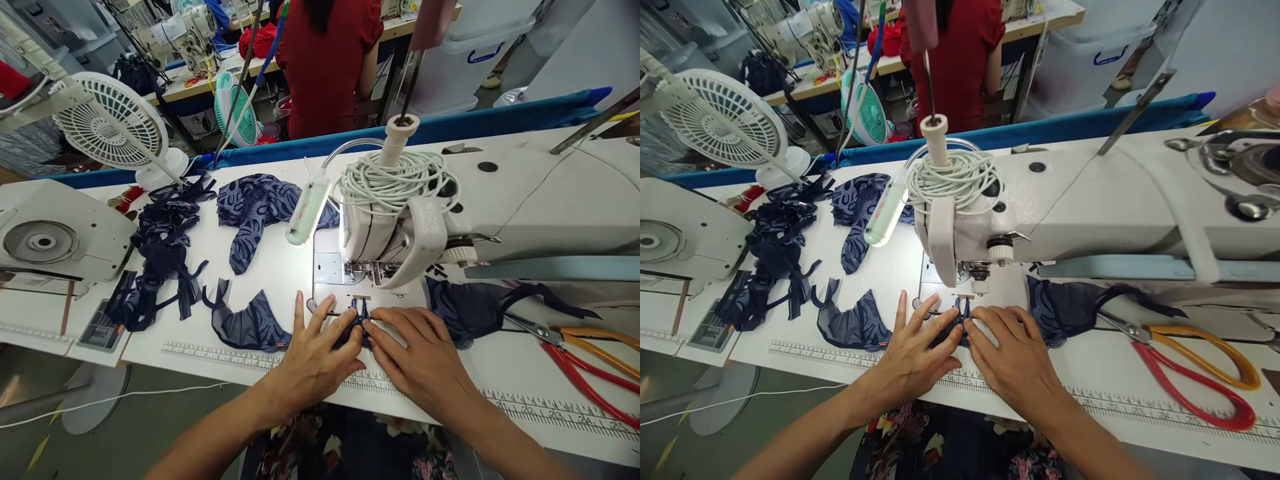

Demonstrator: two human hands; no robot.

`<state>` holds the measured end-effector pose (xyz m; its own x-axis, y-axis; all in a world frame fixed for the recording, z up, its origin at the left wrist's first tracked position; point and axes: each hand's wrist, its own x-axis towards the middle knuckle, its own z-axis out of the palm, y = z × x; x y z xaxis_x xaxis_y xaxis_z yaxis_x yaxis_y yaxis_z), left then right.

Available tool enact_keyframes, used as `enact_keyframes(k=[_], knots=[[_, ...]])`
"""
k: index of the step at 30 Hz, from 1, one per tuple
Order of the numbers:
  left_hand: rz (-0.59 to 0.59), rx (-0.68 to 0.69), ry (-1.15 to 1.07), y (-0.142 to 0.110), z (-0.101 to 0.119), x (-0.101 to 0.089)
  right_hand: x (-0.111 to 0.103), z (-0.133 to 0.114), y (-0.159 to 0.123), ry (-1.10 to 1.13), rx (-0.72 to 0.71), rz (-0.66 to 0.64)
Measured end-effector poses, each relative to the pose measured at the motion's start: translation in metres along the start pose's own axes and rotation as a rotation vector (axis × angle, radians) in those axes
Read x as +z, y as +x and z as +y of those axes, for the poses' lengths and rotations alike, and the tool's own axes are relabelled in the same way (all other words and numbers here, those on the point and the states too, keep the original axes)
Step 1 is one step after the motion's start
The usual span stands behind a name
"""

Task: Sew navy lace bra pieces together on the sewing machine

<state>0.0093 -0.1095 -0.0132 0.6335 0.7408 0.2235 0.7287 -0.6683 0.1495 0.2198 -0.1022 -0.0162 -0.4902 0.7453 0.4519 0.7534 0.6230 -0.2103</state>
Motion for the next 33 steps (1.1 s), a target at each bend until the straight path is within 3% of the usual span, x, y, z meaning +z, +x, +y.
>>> enact_keyframes(k=[5,13,33], knots=[[-0.003,0.0,0.012,-0.0001,0.0003,-0.0008,0.0012,0.0007,-0.0005,0.004,-0.006,-0.004],[0.095,0.032,0.011,-0.0011,0.0012,0.002,0.0023,0.0011,-0.0017,0.015,-0.005,0.003],[0.021,0.006,-0.01,0.001,0.0025,-0.0001,0.0032,0.0009,0.0009,0.059,-0.006,-0.018]])
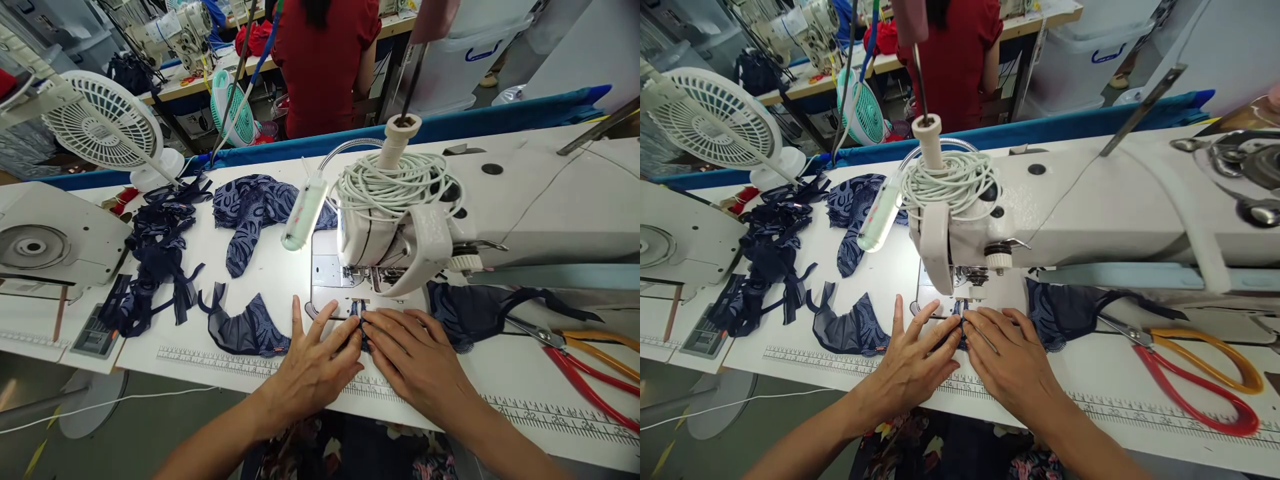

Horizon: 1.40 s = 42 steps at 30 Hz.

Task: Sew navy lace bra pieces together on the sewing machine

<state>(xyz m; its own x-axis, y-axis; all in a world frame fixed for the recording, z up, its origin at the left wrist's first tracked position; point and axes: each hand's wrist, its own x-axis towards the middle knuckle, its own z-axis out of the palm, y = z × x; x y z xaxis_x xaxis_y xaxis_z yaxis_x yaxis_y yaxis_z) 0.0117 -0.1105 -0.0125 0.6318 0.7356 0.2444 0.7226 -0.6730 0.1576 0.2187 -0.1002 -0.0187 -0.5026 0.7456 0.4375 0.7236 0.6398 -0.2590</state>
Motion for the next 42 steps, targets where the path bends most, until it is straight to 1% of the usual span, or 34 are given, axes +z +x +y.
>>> enact_keyframes(k=[7,11,13,15,17,19,21,23,24,26,27,29,30,31,33,35,39,42], knots=[[-0.003,-0.003,-0.04,-0.001,-0.001,0.002,-0.002,0.0,0.0,-0.001,0.008,-0.009],[-0.03,-0.024,-0.098,0.002,-0.001,-0.005,-0.003,0.0,0.001,-0.01,-0.013,0.001],[-0.028,-0.112,-0.137,0.008,0.0,-0.01,-0.004,-0.001,0.002,-0.02,-0.019,0.011],[-0.008,-0.275,-0.156,0.017,0.003,-0.012,-0.004,-0.001,0.002,-0.041,-0.023,0.031],[0.022,-0.417,-0.15,0.025,0.008,-0.008,-0.004,-0.002,0.002,-0.067,-0.029,0.05],[0.048,-0.462,-0.136,0.031,0.012,-0.001,-0.004,-0.003,0.001,-0.085,-0.024,0.063],[0.091,-0.445,-0.134,0.032,0.016,0.007,-0.006,-0.002,-0.001,-0.072,-0.008,0.077],[0.152,-0.414,-0.165,0.029,0.019,0.011,-0.007,-0.001,-0.003,0.023,0.035,0.102],[0.187,-0.395,-0.201,0.027,0.02,0.01,-0.008,0.0,-0.003,0.112,0.084,0.119],[0.245,-0.357,-0.316,0.022,0.021,0.005,-0.01,0.001,-0.001,0.376,0.239,0.115],[0.267,-0.351,-0.387,0.021,0.022,0.001,-0.011,0.001,0.001,0.535,0.329,0.085],[0.283,-0.392,-0.567,0.018,0.024,-0.008,-0.011,-0.003,0.007,0.818,0.478,0.004],[0.271,-0.44,-0.673,0.018,0.024,-0.013,-0.011,-0.005,0.011,0.919,0.523,-0.023],[0.246,-0.497,-0.781,0.018,0.025,-0.018,-0.011,-0.008,0.014,0.982,0.549,-0.021],[0.18,-0.6,-0.967,0.018,0.024,-0.027,-0.012,-0.015,0.019,1.019,0.572,0.024],[0.125,-0.644,-1.081,0.019,0.022,-0.035,-0.016,-0.022,0.022,1.021,0.577,0.056],[0.076,-0.618,-1.259,0.018,0.015,-0.045,-0.027,-0.03,0.025,1.069,0.599,0.049],[0.018,-0.581,-1.389,0.017,0.013,-0.045,-0.031,-0.03,0.025,1.123,0.63,0.025]])
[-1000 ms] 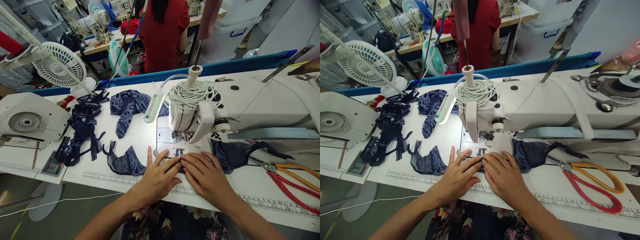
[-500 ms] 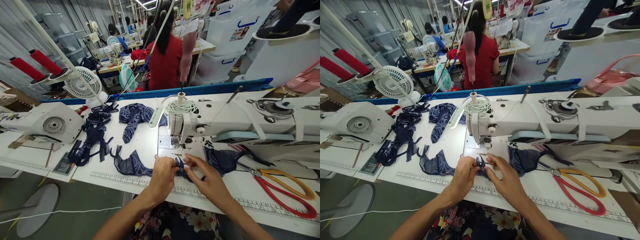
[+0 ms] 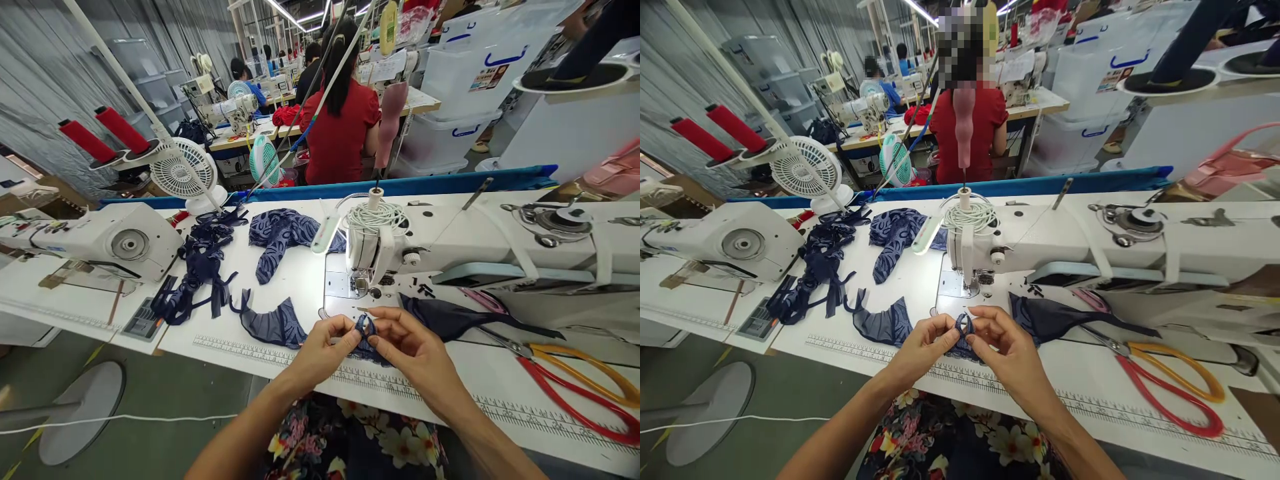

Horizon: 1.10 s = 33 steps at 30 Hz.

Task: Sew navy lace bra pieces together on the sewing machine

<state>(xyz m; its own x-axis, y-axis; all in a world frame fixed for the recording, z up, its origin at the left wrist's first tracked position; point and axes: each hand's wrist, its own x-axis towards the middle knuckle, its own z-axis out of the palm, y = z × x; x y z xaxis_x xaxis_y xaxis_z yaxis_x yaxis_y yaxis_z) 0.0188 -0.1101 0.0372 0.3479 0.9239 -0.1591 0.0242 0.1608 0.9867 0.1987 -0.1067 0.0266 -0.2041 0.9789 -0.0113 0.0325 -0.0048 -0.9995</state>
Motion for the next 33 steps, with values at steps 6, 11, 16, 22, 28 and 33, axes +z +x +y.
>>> enact_keyframes(k=[6,11,16,22,28,33], knots=[[-0.061,0.003,-0.005,0.005,-0.004,-0.001,-0.002,0.008,-0.003,-0.092,-0.006,0.052],[-0.118,-0.019,-0.027,0.008,-0.003,-0.004,-0.003,0.005,-0.001,-0.172,-0.07,0.067],[-0.145,-0.031,-0.045,0.01,0.0,-0.008,-0.007,-0.007,0.003,-0.191,-0.067,-0.055],[0.193,0.281,0.297,-0.011,0.005,0.004,-0.001,-0.009,-0.005,-0.221,-0.121,0.063],[0.435,0.288,0.294,-0.025,-0.008,0.032,0.013,-0.003,-0.007,-0.058,-0.053,0.127],[0.422,0.35,0.162,-0.016,-0.011,0.019,0.001,0.01,-0.005,-0.27,-0.179,0.038]])
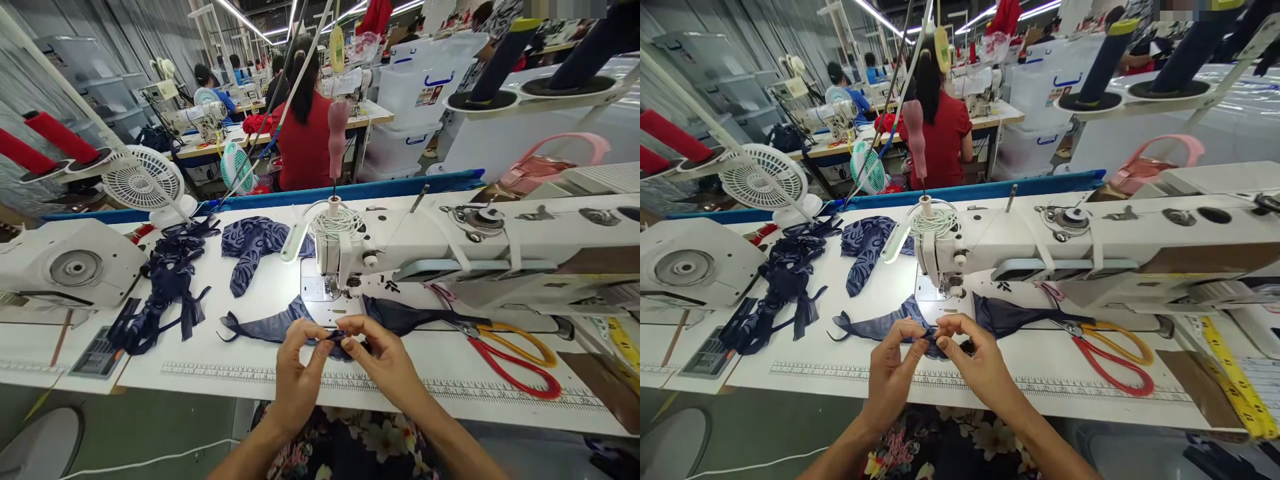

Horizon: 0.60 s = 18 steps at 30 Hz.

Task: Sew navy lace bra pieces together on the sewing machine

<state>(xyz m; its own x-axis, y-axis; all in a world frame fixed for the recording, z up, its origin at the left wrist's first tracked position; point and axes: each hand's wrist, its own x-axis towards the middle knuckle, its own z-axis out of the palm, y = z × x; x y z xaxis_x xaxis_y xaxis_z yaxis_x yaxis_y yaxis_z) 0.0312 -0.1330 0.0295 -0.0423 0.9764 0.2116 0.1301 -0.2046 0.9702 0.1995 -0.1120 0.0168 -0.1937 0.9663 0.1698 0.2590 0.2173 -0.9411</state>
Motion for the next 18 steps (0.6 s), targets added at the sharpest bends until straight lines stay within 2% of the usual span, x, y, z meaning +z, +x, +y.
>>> enact_keyframes(k=[3,6,7,9,10,11,13,14,16,18], knots=[[0.108,-0.099,-0.155,0.011,0.001,-0.024,-0.004,0.008,-0.011,-0.318,-0.178,-0.063],[0.23,-0.132,-0.236,0.021,0.006,-0.044,0.001,0.004,-0.029,-0.424,-0.306,-0.278],[0.218,-0.137,-0.221,0.022,0.008,-0.047,0.003,0.0,-0.034,-0.413,-0.343,-0.386],[0.1,-0.156,-0.147,0.024,0.008,-0.045,0.007,-0.01,-0.039,-0.361,-0.39,-0.538],[0.024,-0.161,-0.098,0.023,0.008,-0.041,0.008,-0.013,-0.039,-0.326,-0.384,-0.536],[-0.046,-0.157,-0.047,0.022,0.006,-0.037,0.008,-0.015,-0.037,-0.292,-0.359,-0.481],[-0.121,-0.122,0.044,0.019,0.002,-0.028,0.006,-0.012,-0.029,-0.238,-0.26,-0.289],[-0.123,-0.1,0.077,0.018,-0.001,-0.025,0.004,-0.009,-0.025,-0.224,-0.213,-0.204],[-0.089,-0.086,0.105,0.018,-0.005,-0.024,0.0,0.002,-0.017,-0.239,-0.176,-0.115],[-0.043,-0.105,0.066,0.019,-0.007,-0.029,-0.002,0.014,-0.013,-0.298,-0.225,-0.066]])
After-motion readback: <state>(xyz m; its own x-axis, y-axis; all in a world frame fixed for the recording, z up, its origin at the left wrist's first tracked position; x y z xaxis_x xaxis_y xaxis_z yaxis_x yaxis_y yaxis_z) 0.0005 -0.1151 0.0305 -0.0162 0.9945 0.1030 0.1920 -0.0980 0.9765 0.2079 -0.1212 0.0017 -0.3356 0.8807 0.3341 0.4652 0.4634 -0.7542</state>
